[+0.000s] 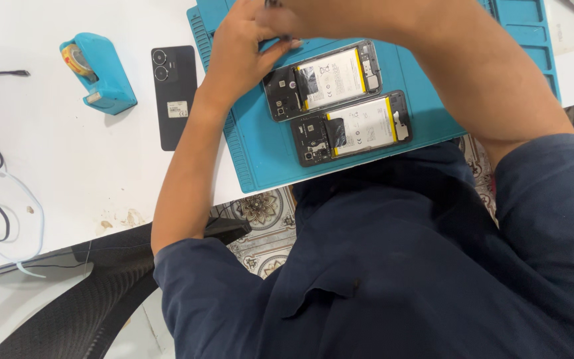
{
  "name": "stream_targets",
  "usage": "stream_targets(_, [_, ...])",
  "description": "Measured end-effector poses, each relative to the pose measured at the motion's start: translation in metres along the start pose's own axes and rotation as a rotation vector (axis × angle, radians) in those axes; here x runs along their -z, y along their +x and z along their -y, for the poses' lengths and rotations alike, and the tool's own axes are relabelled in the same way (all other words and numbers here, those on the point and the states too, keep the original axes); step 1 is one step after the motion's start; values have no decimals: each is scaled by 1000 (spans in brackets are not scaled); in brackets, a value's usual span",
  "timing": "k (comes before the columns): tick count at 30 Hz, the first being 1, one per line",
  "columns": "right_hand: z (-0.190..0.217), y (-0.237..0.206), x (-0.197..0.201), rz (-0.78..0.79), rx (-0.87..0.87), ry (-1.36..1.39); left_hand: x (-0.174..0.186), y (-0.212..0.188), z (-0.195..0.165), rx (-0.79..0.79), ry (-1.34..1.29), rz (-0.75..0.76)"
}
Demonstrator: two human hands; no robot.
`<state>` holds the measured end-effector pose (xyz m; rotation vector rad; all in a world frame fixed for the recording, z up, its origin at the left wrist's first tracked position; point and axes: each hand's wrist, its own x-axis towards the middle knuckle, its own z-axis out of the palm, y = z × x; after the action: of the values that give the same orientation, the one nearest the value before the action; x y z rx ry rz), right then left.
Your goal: The person works on two disassembled smartphones on a blue mat, using a screwdriver and tweezers to remove and reattach small components near the camera module. They handle screws, connectors, and internal parts while keeping tools and parts organized on the mat.
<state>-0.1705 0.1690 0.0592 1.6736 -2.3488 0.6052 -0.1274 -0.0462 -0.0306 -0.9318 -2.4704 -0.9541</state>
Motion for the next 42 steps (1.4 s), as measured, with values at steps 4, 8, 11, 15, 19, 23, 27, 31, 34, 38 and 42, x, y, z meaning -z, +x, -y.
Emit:
stream_targets(4, [25,15,13,-8,34,-144,-7,-6,11,230,-5,-2])
stream_targets(8, [37,26,13,61,65,-232,-2,-15,21,170,-94,-6])
stream_targets(11, [41,28,10,125,22,-235,4,-15,25,54,42,-13])
stream_targets(15, [40,29,7,120,36,-252,6,-15,27,108,82,-2])
stream_targets(19, [40,28,7,161,15,-254,7,-14,28,160,110,13])
stream_targets(23, [42,29,7,134,31,-213,8,-14,28,125,125,18])
stream_targets(27, [42,30,7,122,38,-208,10,-14,27,116,95,5])
stream_targets(31, [42,29,6,128,35,-201,11,-14,28,119,90,12])
stream_targets(34, [43,28,5,94,23,-226,10,-14,29,190,124,44])
stream_targets(38, [43,29,4,20,53,-264,9,-15,30,140,123,20])
stream_targets(42, [41,26,3,97,-23,-202,10,-16,29,106,47,-1])
